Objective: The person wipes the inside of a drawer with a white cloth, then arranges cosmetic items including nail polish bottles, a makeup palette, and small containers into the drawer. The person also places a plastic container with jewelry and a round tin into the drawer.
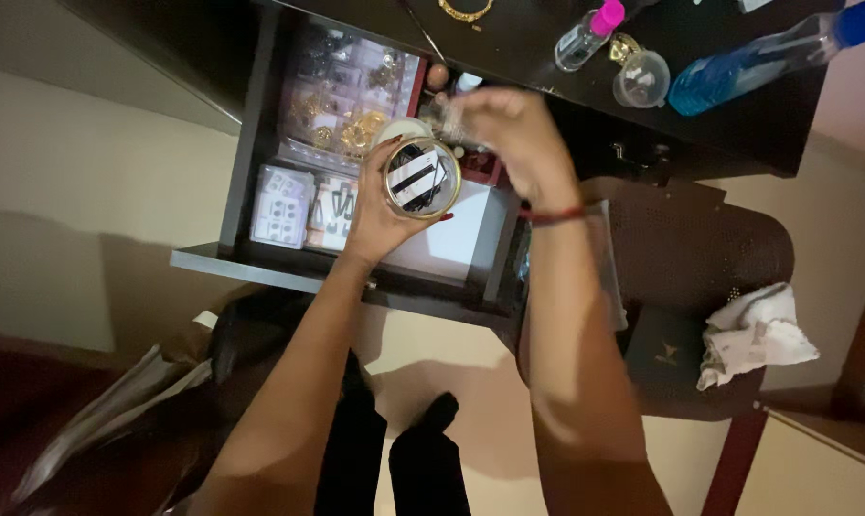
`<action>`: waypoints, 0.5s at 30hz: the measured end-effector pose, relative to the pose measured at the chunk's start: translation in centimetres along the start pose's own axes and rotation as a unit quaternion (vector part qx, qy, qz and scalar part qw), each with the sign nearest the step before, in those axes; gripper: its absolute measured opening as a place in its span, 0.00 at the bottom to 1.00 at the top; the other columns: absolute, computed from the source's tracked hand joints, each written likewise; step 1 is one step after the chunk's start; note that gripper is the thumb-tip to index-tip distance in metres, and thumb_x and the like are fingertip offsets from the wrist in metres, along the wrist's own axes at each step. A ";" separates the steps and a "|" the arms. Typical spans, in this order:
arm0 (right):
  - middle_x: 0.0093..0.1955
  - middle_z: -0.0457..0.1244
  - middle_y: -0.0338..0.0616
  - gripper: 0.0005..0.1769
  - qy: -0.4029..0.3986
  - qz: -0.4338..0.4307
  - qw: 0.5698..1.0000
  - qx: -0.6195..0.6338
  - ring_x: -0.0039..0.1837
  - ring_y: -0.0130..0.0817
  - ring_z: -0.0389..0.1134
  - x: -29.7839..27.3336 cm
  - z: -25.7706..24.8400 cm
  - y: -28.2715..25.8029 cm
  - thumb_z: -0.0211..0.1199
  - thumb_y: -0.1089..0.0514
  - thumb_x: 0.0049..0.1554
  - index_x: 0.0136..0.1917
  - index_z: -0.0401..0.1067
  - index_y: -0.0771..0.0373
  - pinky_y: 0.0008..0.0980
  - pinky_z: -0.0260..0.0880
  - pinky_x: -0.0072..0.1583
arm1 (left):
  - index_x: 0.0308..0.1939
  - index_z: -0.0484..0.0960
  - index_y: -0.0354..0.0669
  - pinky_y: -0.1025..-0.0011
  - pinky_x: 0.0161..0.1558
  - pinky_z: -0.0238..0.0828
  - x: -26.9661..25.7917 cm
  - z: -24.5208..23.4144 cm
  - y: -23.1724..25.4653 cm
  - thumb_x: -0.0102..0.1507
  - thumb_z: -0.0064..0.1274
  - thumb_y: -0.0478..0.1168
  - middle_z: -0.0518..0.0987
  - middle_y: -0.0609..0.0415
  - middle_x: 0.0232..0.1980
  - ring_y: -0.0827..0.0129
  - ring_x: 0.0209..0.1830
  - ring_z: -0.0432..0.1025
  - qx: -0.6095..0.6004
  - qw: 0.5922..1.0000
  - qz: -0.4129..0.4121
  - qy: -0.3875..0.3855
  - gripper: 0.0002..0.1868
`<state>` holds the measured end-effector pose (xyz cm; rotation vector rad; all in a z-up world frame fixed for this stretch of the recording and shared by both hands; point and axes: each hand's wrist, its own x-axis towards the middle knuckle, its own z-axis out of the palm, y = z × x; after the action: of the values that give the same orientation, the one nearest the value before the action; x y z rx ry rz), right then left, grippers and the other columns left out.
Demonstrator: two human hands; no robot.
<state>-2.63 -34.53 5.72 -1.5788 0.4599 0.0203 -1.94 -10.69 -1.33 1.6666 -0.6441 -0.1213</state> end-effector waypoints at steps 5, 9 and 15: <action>0.45 0.72 0.51 0.07 -0.014 -0.140 0.927 -0.347 0.46 0.41 0.76 -4.5 5.3 -1.8 0.69 0.62 0.54 0.47 0.81 0.65 0.35 0.74 0.50 | 0.72 0.60 0.39 0.56 0.77 0.59 0.1 0.8 -0.2 0.44 0.84 0.48 0.66 0.42 0.70 0.50 0.74 0.62 -0.014 1.000 0.008 0.002 0.61; 0.47 0.71 0.55 0.06 -0.006 -0.150 0.905 -0.398 0.49 0.52 0.74 -5.1 7.4 -2.7 0.67 0.64 0.54 0.46 0.80 0.65 0.42 0.73 0.53 | 0.73 0.60 0.39 0.55 0.77 0.59 -0.2 1.3 -0.3 0.45 0.83 0.46 0.66 0.42 0.72 0.50 0.75 0.62 -0.038 0.999 0.005 0.003 0.60; 0.48 0.70 0.57 0.13 0.035 -0.177 0.914 -0.362 0.49 0.50 0.74 -6.6 5.9 -1.6 0.67 0.66 0.51 0.51 0.81 0.64 0.40 0.73 0.53 | 0.74 0.59 0.38 0.57 0.77 0.61 -1.0 1.6 0.3 0.45 0.84 0.45 0.66 0.42 0.72 0.51 0.75 0.63 -0.020 1.000 0.008 0.011 0.61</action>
<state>-6.63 -27.07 8.76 -2.3861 0.2141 -0.1612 -3.61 -11.65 -1.65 1.6222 -0.6342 -0.1040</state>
